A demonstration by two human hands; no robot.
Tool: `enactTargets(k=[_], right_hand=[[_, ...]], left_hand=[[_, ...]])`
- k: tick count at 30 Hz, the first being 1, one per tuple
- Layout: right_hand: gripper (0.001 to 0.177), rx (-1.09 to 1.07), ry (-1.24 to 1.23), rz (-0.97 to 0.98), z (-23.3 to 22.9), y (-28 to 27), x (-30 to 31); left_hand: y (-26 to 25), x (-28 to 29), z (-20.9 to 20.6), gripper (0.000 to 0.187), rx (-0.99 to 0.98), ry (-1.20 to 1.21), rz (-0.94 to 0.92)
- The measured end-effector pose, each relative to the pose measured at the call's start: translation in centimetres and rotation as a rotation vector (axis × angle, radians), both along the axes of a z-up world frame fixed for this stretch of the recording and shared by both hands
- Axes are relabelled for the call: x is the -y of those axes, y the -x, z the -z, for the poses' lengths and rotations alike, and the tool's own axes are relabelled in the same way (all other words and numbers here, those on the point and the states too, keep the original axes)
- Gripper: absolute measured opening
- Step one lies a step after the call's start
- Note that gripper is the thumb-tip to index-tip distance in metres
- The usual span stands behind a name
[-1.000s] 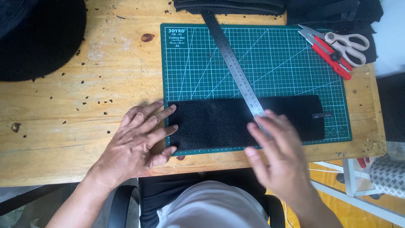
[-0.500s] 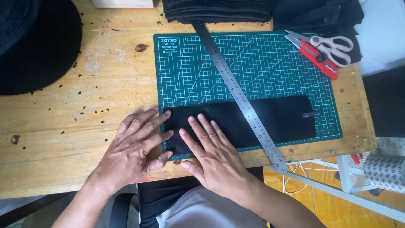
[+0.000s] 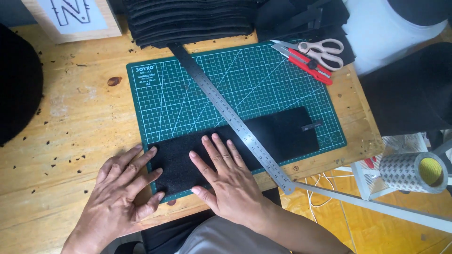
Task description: Measuring and cutting strips of black fabric using a metal ruler, scissors, and a utility knife on a cutting mat.
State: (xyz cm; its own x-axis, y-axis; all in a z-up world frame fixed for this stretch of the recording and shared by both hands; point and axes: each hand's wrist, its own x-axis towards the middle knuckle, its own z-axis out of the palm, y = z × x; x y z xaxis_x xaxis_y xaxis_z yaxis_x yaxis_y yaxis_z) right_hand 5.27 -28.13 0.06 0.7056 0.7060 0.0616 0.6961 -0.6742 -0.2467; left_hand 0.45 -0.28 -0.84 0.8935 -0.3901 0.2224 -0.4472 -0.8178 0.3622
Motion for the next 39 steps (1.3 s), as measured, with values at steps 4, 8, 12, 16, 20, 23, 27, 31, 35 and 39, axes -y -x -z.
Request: enactTargets(k=[4,8,12,16,20,23,27,31,35,39], right_hand=[[0.075,0.039,0.037,0.000,0.1,-0.1,0.0],[0.074,0.031,0.024,-0.003,0.2,-0.1,0.1],[0.074,0.115,0.082,0.000,0.5,-0.1,0.0],[0.075,0.101,0.069,-0.027,0.5,-0.1,0.1],[0.073,0.088,0.064,-0.014,0.6,-0.2,-0.1],[0.071,0.094,0.074,-0.018,0.8,-0.2,0.0],[0.069,0.073,0.025,-0.020,0.6,-0.2,-0.1],[0.069,0.059,0.025,-0.020,0.6,-0.1,-0.1],[0.068,0.063,0.028,-0.020,0.6,-0.1,-0.2],[0.067,0.072,-0.005,-0.022,0.5,-0.1,-0.2]], left_hand=[[-0.2,0.0,-0.2,0.049,-0.005,-0.002,-0.001],[-0.1,0.2,-0.5,0.049,-0.009,0.009,-0.003],[-0.1,0.4,-1.1,0.046,0.003,0.022,0.001],[-0.2,0.4,-1.7,0.048,-0.022,0.013,0.003],[-0.3,0.4,-2.1,0.047,-0.046,0.022,0.023],[-0.2,0.4,-2.4,0.049,-0.046,0.019,0.028],[-0.3,0.1,-2.5,0.050,-0.065,0.048,0.055],[-0.5,0.3,-2.8,0.048,-0.030,0.065,0.062],[-0.6,0.6,-3.0,0.047,-0.007,0.032,0.047],[-0.1,1.7,-3.7,0.043,0.017,0.048,-0.032]])
